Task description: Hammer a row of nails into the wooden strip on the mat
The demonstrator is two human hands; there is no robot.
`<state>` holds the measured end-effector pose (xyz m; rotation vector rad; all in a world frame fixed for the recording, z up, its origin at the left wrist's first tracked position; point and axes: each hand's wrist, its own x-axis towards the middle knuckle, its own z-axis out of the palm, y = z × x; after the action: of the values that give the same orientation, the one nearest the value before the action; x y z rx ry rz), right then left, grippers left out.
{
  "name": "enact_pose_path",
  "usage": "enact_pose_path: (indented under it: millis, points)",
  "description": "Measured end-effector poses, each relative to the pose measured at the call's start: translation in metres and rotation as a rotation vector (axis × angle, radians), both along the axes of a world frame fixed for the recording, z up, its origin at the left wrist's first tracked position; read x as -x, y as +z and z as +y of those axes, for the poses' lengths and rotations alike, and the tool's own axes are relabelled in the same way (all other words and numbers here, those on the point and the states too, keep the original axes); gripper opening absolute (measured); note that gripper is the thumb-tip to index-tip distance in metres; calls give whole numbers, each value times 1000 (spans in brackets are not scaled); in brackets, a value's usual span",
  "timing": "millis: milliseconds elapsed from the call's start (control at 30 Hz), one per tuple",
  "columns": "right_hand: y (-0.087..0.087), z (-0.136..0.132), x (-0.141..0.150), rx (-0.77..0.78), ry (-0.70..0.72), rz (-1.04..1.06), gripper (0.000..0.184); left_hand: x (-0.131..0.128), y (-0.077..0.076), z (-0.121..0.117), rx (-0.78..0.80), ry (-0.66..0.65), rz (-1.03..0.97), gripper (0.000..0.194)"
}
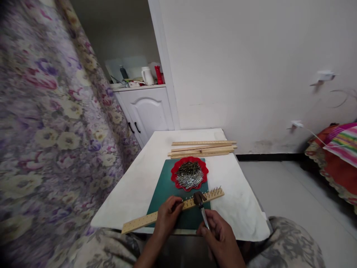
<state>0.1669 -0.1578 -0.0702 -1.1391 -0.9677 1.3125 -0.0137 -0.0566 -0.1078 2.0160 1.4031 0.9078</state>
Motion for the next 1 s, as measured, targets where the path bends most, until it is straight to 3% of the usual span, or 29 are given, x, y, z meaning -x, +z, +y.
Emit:
enact_pose_path:
  millis: [233, 400, 567, 800, 1000]
  points:
    - [-2, 0, -5, -26, -45, 37, 45, 8, 26, 18, -112, 0, 32, 20]
    - [-6, 1, -8, -33, -83, 84, 43, -6, 46, 55, -209, 26, 355, 15]
    - [-9, 0, -17, 19, -49, 44, 46, -26, 48, 79, -136, 57, 618, 12]
    - [-13, 1, -19, -7, -69, 68, 44, -37, 49, 82, -58, 109, 737, 21]
    - [-12, 1, -20, -16, -36, 68, 44, -34, 54, 69, -157, 136, 778, 23]
